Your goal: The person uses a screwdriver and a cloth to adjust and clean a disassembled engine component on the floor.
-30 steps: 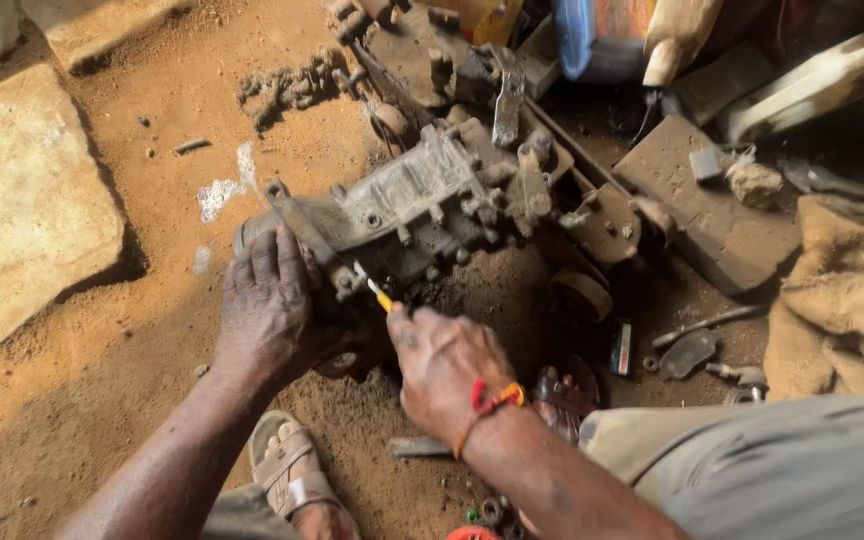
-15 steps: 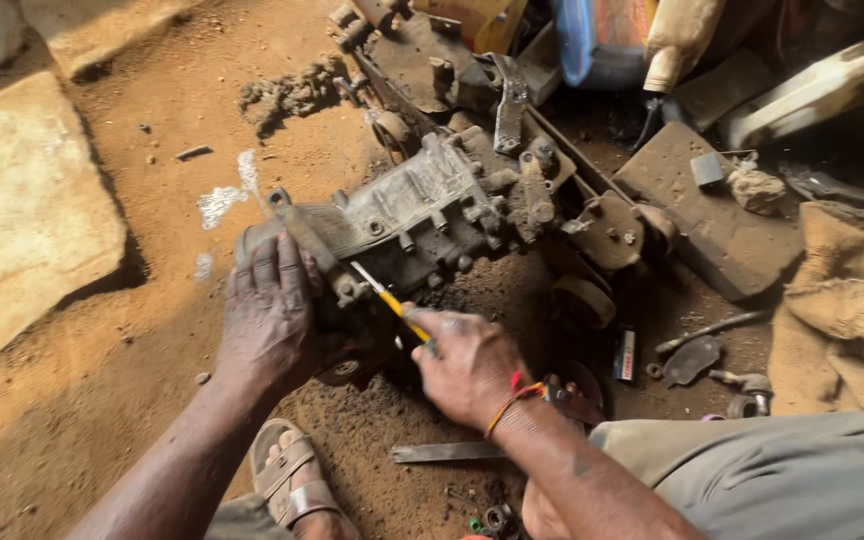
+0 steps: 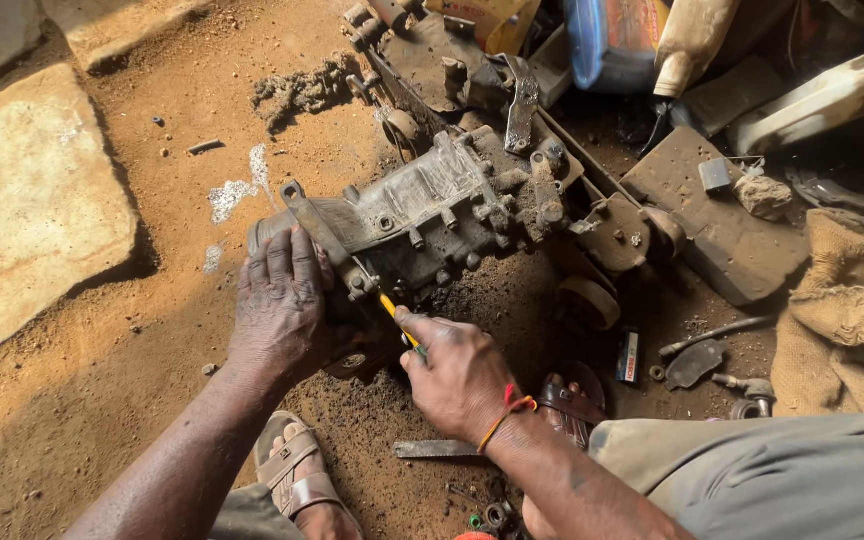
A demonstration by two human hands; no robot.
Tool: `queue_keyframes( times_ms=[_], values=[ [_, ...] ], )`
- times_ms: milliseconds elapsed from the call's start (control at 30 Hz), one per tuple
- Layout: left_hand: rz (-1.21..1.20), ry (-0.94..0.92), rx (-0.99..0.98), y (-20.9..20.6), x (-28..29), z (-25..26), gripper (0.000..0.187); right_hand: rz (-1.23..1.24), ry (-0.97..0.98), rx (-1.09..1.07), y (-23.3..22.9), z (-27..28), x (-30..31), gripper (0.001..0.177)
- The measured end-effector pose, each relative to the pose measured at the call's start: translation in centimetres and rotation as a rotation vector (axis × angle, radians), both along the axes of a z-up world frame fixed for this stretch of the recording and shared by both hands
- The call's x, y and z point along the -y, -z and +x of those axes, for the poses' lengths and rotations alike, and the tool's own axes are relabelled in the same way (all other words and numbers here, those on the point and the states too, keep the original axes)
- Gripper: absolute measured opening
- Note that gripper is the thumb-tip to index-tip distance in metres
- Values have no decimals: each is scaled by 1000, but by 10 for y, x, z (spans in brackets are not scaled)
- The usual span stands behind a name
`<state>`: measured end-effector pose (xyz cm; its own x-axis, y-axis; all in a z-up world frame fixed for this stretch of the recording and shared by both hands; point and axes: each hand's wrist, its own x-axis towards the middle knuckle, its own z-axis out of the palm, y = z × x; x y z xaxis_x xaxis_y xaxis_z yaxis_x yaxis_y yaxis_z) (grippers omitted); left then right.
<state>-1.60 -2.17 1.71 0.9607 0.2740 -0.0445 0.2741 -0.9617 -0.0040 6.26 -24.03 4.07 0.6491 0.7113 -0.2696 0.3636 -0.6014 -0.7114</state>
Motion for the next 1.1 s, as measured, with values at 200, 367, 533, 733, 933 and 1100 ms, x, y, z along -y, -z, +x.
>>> queue_keyframes(
  times_ms=[200,367,533,733,933,1100],
  values=[
    [-59,-36,33,28,-12,-3,130,-186,71,-55,-7,17,5,49],
    [553,66,-51,68,-31,-2,77,-203,148,160,-14,36,17,51],
    [-93,-115,-62,57,-25,6,71,-373,87,237,-12,27,31,51],
    [-124,-81,1,48,-18,12,78,-371,19,200,-10,8,33,54],
    [-187,-186,-194,10,-2,4,95,-392,118,-27,-13,-30,41,51],
    [-191,-145,-47,31,-12,9,79,-124,321,-413,6,-50,36,54]
  ],
)
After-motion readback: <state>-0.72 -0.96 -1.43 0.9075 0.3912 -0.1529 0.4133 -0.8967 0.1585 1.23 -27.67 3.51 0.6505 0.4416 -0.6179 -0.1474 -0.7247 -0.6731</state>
